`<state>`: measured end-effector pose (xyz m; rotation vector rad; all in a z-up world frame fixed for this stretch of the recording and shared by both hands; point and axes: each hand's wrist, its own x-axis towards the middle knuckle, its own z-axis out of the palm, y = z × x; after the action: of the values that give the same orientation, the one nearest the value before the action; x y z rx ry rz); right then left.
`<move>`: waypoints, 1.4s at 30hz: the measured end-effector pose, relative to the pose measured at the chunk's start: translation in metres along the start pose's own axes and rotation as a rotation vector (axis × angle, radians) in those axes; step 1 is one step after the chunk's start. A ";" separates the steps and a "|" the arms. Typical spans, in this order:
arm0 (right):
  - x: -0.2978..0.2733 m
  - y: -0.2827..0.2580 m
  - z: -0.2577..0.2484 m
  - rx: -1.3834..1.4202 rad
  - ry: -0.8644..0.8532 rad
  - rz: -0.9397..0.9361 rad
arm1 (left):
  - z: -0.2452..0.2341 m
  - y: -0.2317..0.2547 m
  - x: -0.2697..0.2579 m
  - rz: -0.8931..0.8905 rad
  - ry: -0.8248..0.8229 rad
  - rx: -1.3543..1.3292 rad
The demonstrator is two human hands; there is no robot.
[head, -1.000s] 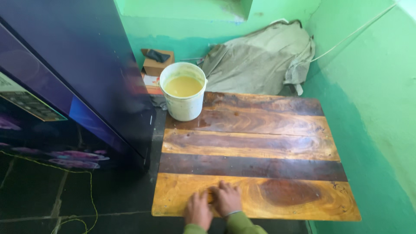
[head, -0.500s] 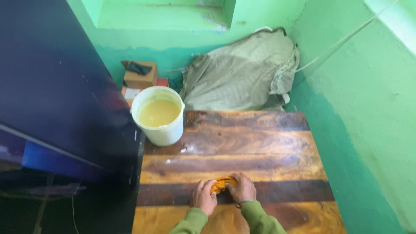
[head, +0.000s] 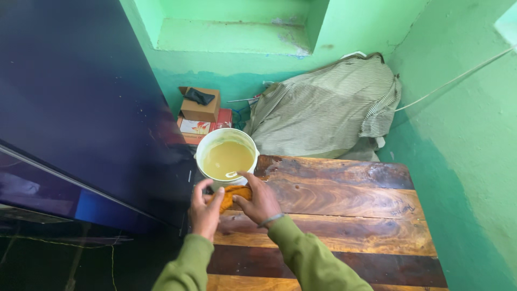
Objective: The person dips an orange cloth into a white bucket of liquid, wrings it out, and wipes the surface of a wooden table. They repeat this process several times, moving the bucket as needed to reach different areas of the table.
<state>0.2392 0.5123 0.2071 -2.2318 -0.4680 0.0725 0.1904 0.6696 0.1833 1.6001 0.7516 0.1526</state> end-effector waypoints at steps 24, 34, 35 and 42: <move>-0.023 -0.013 0.075 -0.298 -0.063 0.318 | -0.056 -0.010 0.033 0.536 -0.395 0.803; -0.105 -0.015 0.090 -0.299 -0.100 0.301 | -0.083 -0.037 -0.036 0.448 -0.403 0.799; -0.110 -0.015 0.091 -0.294 -0.095 0.290 | -0.086 -0.038 -0.043 0.426 -0.395 0.809; -0.149 -0.013 0.075 -0.279 -0.225 0.215 | -0.081 -0.055 -0.099 0.277 -0.270 0.856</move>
<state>0.0815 0.5219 0.1530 -2.5570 -0.3737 0.3958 0.0515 0.6834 0.1796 2.4746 0.3834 -0.2185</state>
